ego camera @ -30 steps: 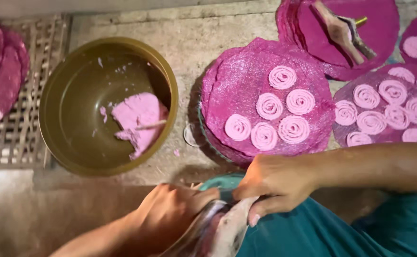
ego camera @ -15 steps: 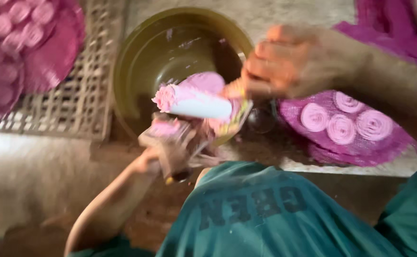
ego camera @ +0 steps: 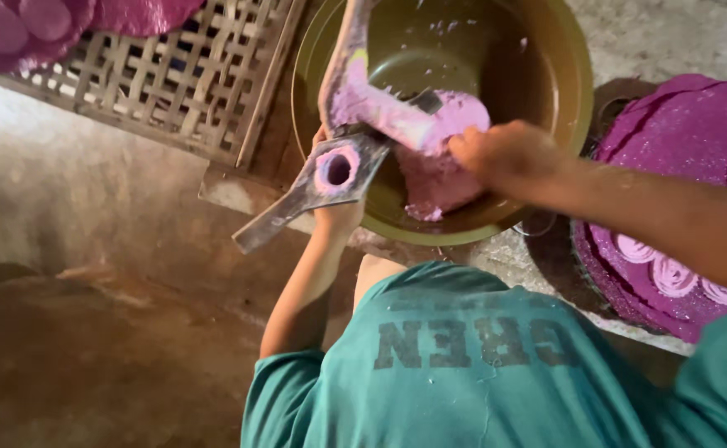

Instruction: The person scoops pink paste from a bowl and uses a handheld extruder to form spiral rolls onto a pink glittery mat. The person repeats this process to create multiple rolls and then places the mat into a steamer.

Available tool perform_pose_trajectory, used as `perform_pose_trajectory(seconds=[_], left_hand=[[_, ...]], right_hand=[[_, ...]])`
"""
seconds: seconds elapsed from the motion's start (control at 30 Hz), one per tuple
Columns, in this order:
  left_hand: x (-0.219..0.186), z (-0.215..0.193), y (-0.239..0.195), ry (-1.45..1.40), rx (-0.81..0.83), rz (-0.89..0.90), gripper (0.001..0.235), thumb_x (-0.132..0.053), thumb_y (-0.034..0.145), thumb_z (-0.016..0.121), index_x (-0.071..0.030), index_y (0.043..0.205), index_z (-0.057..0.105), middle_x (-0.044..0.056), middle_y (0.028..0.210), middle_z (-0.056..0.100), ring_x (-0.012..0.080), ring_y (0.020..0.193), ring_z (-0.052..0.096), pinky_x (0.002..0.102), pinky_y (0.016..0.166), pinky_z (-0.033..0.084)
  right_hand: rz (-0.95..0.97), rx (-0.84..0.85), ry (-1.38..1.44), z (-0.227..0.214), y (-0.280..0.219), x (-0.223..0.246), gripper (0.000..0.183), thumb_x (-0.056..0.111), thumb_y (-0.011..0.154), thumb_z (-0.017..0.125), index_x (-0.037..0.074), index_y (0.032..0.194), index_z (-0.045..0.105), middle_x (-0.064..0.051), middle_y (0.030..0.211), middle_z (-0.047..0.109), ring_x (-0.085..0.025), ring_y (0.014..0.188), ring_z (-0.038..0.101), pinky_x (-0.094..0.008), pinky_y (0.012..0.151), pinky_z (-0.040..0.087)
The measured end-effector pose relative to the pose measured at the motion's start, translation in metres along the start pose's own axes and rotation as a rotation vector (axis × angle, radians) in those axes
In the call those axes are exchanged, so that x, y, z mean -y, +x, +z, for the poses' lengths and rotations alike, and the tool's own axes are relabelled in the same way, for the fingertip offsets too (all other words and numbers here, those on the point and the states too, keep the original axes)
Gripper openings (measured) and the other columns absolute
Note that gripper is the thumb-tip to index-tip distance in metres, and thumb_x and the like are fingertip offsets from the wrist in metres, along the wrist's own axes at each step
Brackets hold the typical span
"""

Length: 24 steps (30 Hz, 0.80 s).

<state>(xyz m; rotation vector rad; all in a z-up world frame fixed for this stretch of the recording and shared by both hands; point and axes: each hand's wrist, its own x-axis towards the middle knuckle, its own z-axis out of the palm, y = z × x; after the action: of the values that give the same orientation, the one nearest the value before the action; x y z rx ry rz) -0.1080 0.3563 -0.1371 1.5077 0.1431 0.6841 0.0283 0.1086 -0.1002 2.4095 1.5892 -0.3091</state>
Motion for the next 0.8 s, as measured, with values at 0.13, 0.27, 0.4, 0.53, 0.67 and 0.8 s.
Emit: perform_pose_trajectory(seconds=[0.13,0.27,0.4,0.53,0.67,0.8], left_hand=[[-0.003,0.011,0.008,0.072,-0.018,0.106,0.053,-0.002,0.086,0.086,0.0,0.132,0.059,0.009,0.132,0.062,0.0129,0.113,0.064,0.027,0.101,0.052],[-0.02,0.013,0.007,0.173,-0.084,0.007,0.059,-0.005,0.084,0.087,0.0,0.136,0.059,0.005,0.12,0.07,0.0101,0.103,0.068,0.024,0.095,0.055],[-0.032,0.013,0.006,0.177,-0.09,-0.083,0.06,-0.007,0.085,0.088,-0.001,0.138,0.06,0.004,0.119,0.073,0.0101,0.101,0.07,0.024,0.094,0.056],[-0.037,0.014,0.015,0.235,-0.075,0.067,0.044,-0.006,0.085,0.088,-0.003,0.123,0.067,0.006,0.132,0.068,0.0108,0.105,0.069,0.025,0.095,0.056],[-0.049,0.01,0.024,0.281,-0.002,0.031,0.042,-0.015,0.087,0.086,-0.008,0.123,0.067,0.008,0.13,0.069,0.0151,0.104,0.07,0.027,0.091,0.057],[-0.07,-0.002,0.029,0.713,0.184,0.3,0.044,-0.024,0.08,0.086,-0.016,0.119,0.066,0.011,0.135,0.067,0.0226,0.103,0.072,0.031,0.084,0.057]], right_hand=[[0.0,0.167,-0.202,-0.014,0.012,-0.006,0.016,0.017,0.104,0.052,0.007,0.104,0.064,-0.013,0.098,0.072,-0.029,0.088,0.075,-0.041,0.072,0.06],[-0.023,0.289,-0.018,-0.022,0.014,0.016,0.029,0.013,0.095,0.055,0.002,0.121,0.06,-0.016,0.1,0.072,-0.032,0.083,0.076,-0.044,0.067,0.061],[0.107,0.42,0.393,-0.044,-0.016,0.029,0.037,0.017,0.094,0.054,0.012,0.13,0.06,-0.018,0.107,0.071,-0.037,0.098,0.072,-0.047,0.083,0.058],[0.26,0.507,0.8,-0.076,-0.046,0.032,0.042,0.033,0.102,0.05,0.025,0.141,0.061,-0.006,0.123,0.072,-0.025,0.108,0.073,-0.041,0.096,0.055],[0.143,0.41,0.721,-0.111,-0.082,0.019,0.042,0.026,0.094,0.056,0.017,0.133,0.069,-0.006,0.116,0.077,-0.02,0.1,0.073,-0.038,0.09,0.054],[0.349,0.48,0.47,-0.166,-0.109,-0.004,0.045,0.034,0.099,0.061,0.034,0.144,0.068,0.004,0.095,0.082,-0.018,0.072,0.073,-0.034,0.07,0.059]])
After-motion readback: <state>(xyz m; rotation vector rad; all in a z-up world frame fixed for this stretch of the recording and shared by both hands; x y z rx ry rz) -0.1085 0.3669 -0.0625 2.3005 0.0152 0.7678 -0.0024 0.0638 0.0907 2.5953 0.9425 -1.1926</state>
